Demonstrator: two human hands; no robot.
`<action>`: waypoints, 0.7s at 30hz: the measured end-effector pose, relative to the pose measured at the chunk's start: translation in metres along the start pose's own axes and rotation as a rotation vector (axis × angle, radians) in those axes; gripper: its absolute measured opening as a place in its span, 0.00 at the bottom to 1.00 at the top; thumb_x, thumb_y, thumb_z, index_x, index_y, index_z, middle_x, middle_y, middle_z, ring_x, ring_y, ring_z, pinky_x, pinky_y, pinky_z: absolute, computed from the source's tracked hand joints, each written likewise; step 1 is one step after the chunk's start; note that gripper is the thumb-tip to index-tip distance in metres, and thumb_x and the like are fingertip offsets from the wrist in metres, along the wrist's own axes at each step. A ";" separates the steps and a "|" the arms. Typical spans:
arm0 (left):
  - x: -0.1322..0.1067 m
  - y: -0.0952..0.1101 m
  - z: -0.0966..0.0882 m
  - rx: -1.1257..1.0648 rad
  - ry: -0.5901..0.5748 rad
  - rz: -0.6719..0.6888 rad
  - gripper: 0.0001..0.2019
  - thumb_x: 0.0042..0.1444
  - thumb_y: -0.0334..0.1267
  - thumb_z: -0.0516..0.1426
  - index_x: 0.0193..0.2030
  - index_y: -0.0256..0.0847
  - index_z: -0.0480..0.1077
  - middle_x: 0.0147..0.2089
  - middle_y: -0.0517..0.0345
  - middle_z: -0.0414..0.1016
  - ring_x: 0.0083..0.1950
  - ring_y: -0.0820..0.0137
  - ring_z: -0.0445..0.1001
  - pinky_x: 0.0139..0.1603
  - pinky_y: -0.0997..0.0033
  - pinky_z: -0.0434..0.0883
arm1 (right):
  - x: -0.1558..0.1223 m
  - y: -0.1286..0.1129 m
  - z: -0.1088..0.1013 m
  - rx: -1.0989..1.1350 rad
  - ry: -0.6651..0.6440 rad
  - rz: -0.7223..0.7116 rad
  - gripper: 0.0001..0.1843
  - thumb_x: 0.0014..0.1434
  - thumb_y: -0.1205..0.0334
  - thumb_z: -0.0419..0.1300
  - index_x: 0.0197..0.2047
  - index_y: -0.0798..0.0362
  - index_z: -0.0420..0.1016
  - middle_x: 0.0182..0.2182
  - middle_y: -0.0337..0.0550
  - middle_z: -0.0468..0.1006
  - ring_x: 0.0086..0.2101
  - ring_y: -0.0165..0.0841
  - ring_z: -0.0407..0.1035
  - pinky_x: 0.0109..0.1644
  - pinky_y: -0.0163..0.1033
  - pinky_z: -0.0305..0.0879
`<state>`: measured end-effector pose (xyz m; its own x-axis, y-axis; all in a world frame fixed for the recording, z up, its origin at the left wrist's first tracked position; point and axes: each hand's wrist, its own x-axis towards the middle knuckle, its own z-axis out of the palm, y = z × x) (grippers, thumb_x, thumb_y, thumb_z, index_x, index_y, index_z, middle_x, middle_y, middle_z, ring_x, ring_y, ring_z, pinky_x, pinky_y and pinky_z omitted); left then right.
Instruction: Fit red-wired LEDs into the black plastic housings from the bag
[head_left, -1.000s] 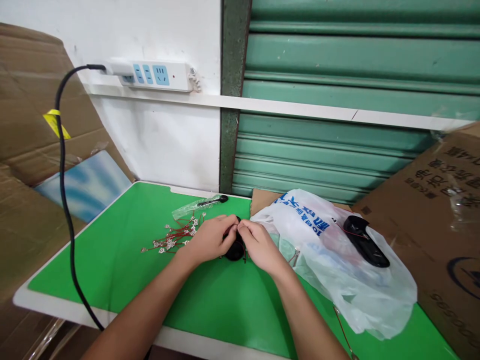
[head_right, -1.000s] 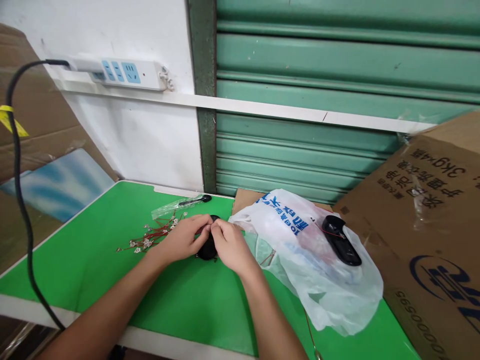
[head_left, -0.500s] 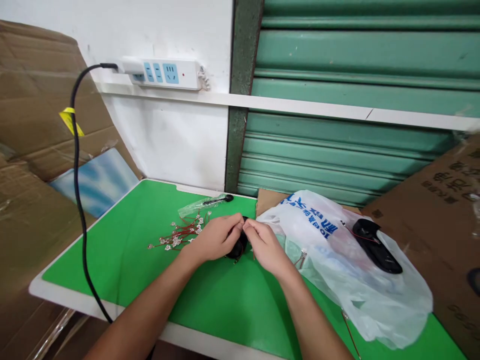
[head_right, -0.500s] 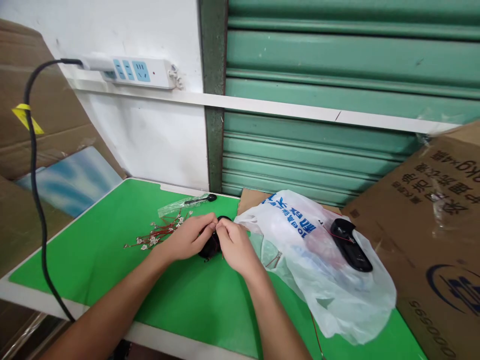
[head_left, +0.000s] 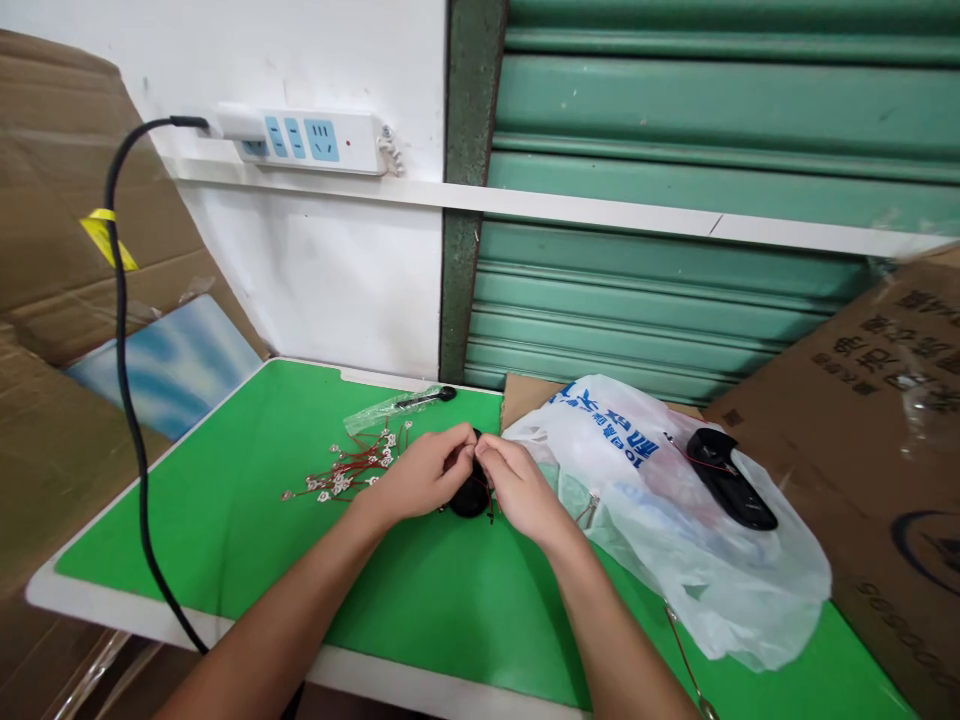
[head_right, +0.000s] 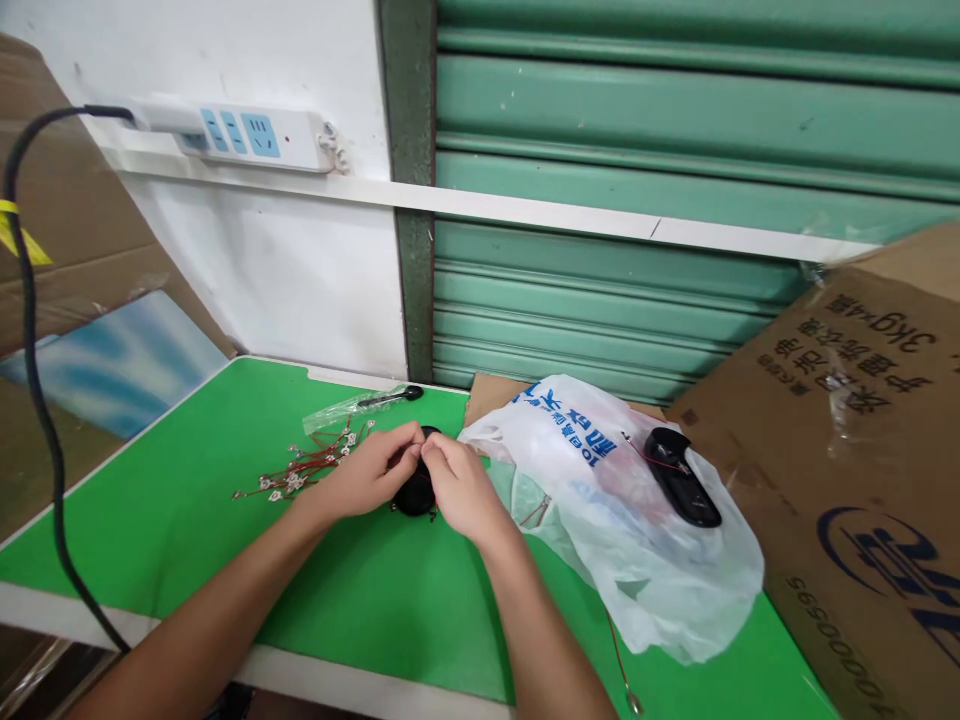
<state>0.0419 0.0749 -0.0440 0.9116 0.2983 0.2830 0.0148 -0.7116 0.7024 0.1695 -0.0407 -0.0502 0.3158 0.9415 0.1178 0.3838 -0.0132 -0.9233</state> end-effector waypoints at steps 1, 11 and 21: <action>0.000 0.000 0.001 -0.013 0.004 -0.001 0.10 0.69 0.38 0.47 0.35 0.40 0.60 0.28 0.64 0.62 0.29 0.74 0.60 0.32 0.73 0.57 | -0.001 -0.001 0.000 -0.021 0.006 -0.005 0.17 0.68 0.53 0.44 0.28 0.51 0.56 0.24 0.36 0.61 0.28 0.31 0.58 0.32 0.37 0.51; 0.000 0.003 0.007 0.031 0.058 -0.019 0.09 0.66 0.37 0.48 0.33 0.39 0.59 0.27 0.64 0.61 0.29 0.74 0.59 0.32 0.72 0.55 | -0.002 0.000 0.000 -0.149 0.033 -0.067 0.17 0.70 0.55 0.43 0.29 0.52 0.56 0.25 0.37 0.64 0.28 0.31 0.60 0.34 0.37 0.49; 0.003 0.003 0.011 -0.063 0.091 -0.060 0.13 0.69 0.42 0.45 0.34 0.39 0.59 0.29 0.63 0.61 0.31 0.73 0.59 0.34 0.71 0.56 | -0.001 0.000 0.000 -0.103 0.043 -0.105 0.18 0.70 0.53 0.43 0.29 0.52 0.56 0.25 0.36 0.62 0.28 0.30 0.58 0.34 0.36 0.51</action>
<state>0.0488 0.0669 -0.0483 0.8689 0.3973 0.2952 0.0395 -0.6502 0.7587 0.1697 -0.0414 -0.0503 0.3057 0.9241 0.2293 0.5025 0.0480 -0.8632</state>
